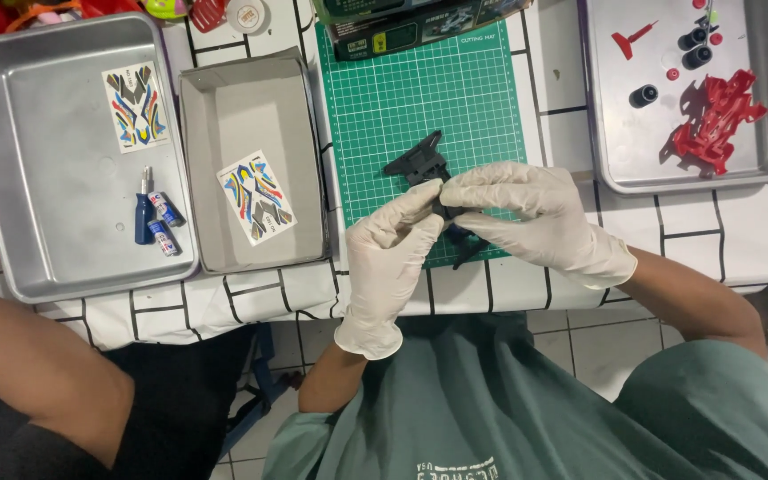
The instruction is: Assembling a model toy car by installing the motor, gears, and applying lubricant to the internal components.
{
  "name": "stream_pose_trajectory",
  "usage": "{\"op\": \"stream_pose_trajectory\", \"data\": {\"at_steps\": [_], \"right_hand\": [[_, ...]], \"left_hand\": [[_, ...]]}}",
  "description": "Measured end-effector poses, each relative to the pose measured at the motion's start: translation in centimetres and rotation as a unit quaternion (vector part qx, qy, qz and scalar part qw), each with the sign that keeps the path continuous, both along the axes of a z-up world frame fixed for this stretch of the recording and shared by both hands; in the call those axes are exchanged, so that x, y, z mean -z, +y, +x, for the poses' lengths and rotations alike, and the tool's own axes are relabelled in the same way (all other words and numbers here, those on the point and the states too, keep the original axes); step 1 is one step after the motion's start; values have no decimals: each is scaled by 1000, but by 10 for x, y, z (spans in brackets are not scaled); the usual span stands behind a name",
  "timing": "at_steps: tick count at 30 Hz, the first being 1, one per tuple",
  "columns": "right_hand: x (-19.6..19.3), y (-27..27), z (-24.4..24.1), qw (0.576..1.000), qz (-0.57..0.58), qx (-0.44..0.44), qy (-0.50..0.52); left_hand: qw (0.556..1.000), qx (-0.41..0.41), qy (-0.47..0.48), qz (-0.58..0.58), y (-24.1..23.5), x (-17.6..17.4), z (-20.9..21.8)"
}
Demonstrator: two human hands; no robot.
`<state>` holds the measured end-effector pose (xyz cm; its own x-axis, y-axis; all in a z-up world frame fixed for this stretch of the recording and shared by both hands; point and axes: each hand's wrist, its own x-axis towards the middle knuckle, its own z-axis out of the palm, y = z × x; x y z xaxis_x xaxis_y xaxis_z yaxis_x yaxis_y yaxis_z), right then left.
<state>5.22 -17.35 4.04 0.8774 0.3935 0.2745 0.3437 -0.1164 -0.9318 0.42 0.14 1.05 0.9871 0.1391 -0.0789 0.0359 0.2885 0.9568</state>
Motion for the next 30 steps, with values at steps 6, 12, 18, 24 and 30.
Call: {"op": "stream_pose_trajectory", "data": {"at_steps": [6,12,18,24,30], "right_hand": [[8,-10,3,995,-70,-17,-66],[-2,-14,1,993,-117,-34,-9],[12,-15,2,993,-91,-53,-52],[18,-17,7,989,-30,-56,-132],[23,-17,-5,999,-30,-31,-19]], "left_hand": [[997,-8,-31,68,1,0,-4],[990,-22,-52,132,-3,-1,-12],[995,-1,-24,96,-4,-12,-5],[999,-9,9,32,-3,-21,-6],[994,-56,-27,94,-8,-1,-11]]}}
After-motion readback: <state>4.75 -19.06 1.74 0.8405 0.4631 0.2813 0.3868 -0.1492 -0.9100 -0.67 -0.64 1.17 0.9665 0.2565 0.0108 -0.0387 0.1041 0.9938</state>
